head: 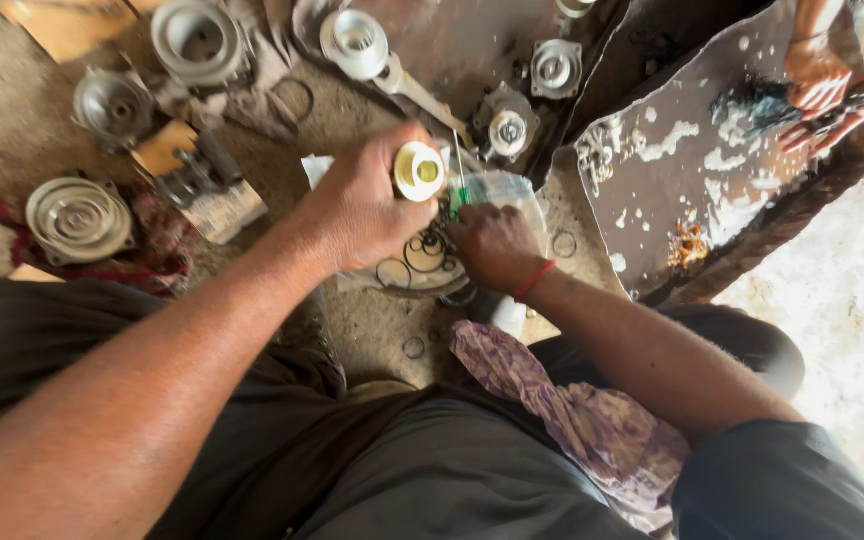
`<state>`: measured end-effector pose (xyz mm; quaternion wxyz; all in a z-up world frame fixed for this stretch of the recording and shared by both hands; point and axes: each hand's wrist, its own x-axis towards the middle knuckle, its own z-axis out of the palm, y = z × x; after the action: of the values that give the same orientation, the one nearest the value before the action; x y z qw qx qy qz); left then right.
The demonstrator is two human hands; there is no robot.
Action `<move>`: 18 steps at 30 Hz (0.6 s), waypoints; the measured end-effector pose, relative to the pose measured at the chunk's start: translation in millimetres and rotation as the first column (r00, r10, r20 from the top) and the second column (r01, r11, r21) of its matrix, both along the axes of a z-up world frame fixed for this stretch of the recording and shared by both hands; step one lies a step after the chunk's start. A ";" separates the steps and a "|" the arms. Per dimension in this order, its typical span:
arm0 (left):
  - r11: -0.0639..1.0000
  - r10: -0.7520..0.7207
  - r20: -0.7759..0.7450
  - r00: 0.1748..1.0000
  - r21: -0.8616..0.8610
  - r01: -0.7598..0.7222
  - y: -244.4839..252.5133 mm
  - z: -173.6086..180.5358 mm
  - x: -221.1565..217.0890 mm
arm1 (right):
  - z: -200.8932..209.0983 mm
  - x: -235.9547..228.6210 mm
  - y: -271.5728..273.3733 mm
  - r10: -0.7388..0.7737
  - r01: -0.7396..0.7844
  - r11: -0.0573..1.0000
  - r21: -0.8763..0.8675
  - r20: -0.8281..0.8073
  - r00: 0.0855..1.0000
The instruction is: The person assembles a mechanical component by inserting a spring and a small metal piece into a cylindrical housing. They use a screwdriver to adjust internal parts and pliers to secure a clip, while other disassembled parts and tools are scattered on the floor.
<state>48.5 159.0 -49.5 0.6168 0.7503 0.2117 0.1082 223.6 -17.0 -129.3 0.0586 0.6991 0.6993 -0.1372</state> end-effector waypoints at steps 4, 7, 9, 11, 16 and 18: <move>0.999 0.015 0.032 0.999 -0.042 -0.014 -4.4 5.8 1.0 | 12.8 -1.2 8.0 -0.087 0.084 0.995 -0.052 -0.050 0.995; 0.999 0.028 -0.073 0.997 -0.044 -0.031 -6.4 5.1 -0.9 | 36.2 6.8 19.1 -0.235 0.216 0.970 -0.113 -0.196 0.952; 0.999 0.043 -0.143 0.989 -0.001 -0.043 -8.6 2.8 -1.8 | 56.7 15.3 21.5 -0.354 0.315 0.935 -0.161 -0.434 0.829; 0.999 0.044 -0.170 0.984 -0.016 -0.048 -10.6 1.1 -1.6 | 78.0 25.1 22.9 -0.432 0.395 0.887 -0.238 -0.730 0.530; 1.000 -0.002 -0.221 0.975 -0.003 0.002 -19.5 -1.3 1.6 | 105.1 20.5 24.3 -0.233 0.416 0.883 -0.219 -0.972 -0.017; 0.999 -0.035 -0.262 0.965 -0.028 0.029 -23.0 -0.5 3.4 | 108.5 13.0 24.0 -0.215 0.430 0.881 -0.196 -0.977 -0.004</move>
<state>52.0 136.1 -50.0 0.5939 0.7540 0.2806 -0.0045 236.6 7.0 -20.8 -0.5152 0.5636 0.3799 -0.5221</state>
